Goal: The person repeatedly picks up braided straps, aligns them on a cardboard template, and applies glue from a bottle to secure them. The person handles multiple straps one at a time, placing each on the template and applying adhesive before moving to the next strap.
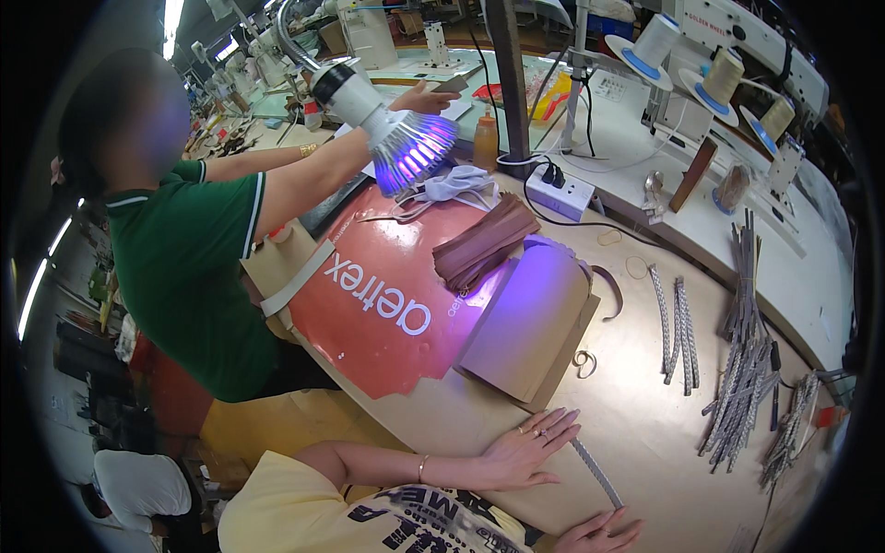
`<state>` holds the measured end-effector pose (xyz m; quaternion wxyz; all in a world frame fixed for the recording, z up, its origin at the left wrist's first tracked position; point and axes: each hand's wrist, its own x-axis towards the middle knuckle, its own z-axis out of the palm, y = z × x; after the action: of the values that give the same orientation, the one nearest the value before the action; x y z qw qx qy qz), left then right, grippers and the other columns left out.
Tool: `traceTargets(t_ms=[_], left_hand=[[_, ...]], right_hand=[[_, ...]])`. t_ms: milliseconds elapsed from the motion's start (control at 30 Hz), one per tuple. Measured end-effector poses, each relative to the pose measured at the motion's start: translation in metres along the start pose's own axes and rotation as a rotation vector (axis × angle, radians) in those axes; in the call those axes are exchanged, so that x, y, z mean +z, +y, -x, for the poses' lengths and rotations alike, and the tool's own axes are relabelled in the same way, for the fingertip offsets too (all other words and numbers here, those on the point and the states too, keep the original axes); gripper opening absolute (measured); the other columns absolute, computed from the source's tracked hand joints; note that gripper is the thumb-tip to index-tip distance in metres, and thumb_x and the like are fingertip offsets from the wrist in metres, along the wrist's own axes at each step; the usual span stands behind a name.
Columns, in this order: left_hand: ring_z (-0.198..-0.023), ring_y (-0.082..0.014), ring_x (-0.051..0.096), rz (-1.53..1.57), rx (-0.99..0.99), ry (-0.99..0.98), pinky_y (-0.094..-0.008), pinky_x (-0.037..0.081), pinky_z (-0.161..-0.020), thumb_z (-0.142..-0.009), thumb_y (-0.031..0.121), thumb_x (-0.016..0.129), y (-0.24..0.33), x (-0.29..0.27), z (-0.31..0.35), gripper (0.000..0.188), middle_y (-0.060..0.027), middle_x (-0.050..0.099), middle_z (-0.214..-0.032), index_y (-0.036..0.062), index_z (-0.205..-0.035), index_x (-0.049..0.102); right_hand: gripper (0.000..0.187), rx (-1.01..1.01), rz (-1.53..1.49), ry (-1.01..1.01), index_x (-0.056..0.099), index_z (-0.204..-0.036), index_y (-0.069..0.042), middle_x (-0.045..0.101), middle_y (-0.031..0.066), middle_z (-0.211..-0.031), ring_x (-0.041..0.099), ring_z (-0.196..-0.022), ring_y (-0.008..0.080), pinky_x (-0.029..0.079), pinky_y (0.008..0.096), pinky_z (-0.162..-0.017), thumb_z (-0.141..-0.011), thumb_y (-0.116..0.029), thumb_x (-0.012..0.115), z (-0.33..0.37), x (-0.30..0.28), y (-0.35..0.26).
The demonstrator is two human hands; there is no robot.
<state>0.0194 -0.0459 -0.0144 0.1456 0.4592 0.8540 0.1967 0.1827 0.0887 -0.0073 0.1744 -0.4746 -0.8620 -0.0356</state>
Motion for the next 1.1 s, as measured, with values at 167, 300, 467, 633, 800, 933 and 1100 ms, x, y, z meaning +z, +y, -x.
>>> traceTargets(t_ms=[167, 300, 467, 633, 800, 933, 1100], left_hand=[[-0.149, -0.0366, 0.012, -0.038, 0.004, 0.013, -0.049, 0.011, -0.121, -0.095, 0.053, 0.046, 0.001, -0.001, 0.0, 0.087, -0.0231, 0.015, -0.16, -0.0078, -0.151, 0.018], [-0.149, -0.0379, 0.013, -0.034, -0.003, 0.002, -0.0514, 0.012, -0.12, -0.095, 0.053, 0.046, 0.001, -0.004, 0.0, 0.085, -0.0225, 0.015, -0.16, -0.0072, -0.15, 0.021], [-0.149, -0.0377, 0.014, -0.057, -0.003, 0.045, -0.0514, 0.014, -0.119, -0.095, 0.053, 0.046, -0.001, 0.004, 0.001, 0.083, -0.0209, 0.015, -0.16, -0.0032, -0.151, 0.023], [-0.149, -0.0328, 0.016, -0.166, 0.159, 0.095, -0.0502, 0.016, -0.119, -0.095, 0.043, 0.049, 0.003, 0.02, 0.0, 0.072, -0.0123, 0.018, -0.162, 0.0058, -0.153, 0.027], [-0.149, -0.0305, 0.017, -0.057, 0.132, -0.022, -0.051, 0.015, -0.12, -0.096, 0.034, 0.048, 0.0, 0.016, -0.005, 0.066, -0.0111, 0.019, -0.162, 0.006, -0.153, 0.029], [-0.15, -0.0302, 0.017, -0.072, 0.131, -0.032, -0.0529, 0.014, -0.119, -0.096, 0.036, 0.047, 0.0, 0.011, -0.004, 0.067, -0.012, 0.019, -0.162, 0.0055, -0.153, 0.028], [-0.15, -0.0313, 0.016, -0.016, 0.045, 0.0, -0.0508, 0.014, -0.119, -0.097, 0.043, 0.046, 0.0, 0.007, -0.001, 0.072, -0.0164, 0.018, -0.161, 0.0012, -0.152, 0.025]], right_hand=[[0.041, -0.051, -0.002, 0.089, 0.07, -0.118, -0.013, 0.052, 0.023, -0.135, 0.049, -0.122, 0.0434, 0.04, 0.0567, -0.099, -0.098, -0.043, 0.051, -0.002, -0.004, -0.004], [0.038, -0.198, -0.165, 0.171, 0.061, -0.125, -0.005, 0.05, 0.0261, -0.137, 0.049, -0.121, 0.0453, 0.04, 0.056, -0.099, -0.099, -0.031, 0.053, -0.024, -0.003, -0.011], [0.051, -0.393, -0.264, -0.239, 0.044, -0.143, -0.005, 0.039, 0.0199, -0.15, 0.037, -0.137, 0.0408, 0.029, 0.0552, -0.11, -0.097, -0.025, 0.055, -0.038, 0.009, -0.041], [0.058, -0.373, -0.247, -0.426, 0.033, -0.151, -0.006, 0.023, 0.0152, -0.16, 0.019, -0.148, 0.0343, 0.017, 0.0533, -0.117, -0.099, -0.029, 0.049, -0.027, 0.021, -0.062], [0.064, -0.402, -0.134, -0.493, 0.029, -0.153, -0.007, 0.02, 0.014, -0.162, 0.016, -0.15, 0.0336, 0.01, 0.0524, -0.119, -0.099, -0.036, 0.045, -0.02, 0.024, -0.059], [0.066, -0.414, -0.092, -0.492, 0.029, -0.153, -0.007, 0.02, 0.0136, -0.162, 0.016, -0.15, 0.0332, 0.009, 0.0518, -0.119, -0.098, -0.04, 0.046, -0.015, 0.021, -0.044], [0.067, -0.389, -0.098, -0.5, 0.029, -0.153, -0.007, 0.022, 0.0141, -0.161, 0.018, -0.149, 0.034, 0.011, 0.0518, -0.118, -0.099, -0.044, 0.041, -0.012, 0.018, -0.029]])
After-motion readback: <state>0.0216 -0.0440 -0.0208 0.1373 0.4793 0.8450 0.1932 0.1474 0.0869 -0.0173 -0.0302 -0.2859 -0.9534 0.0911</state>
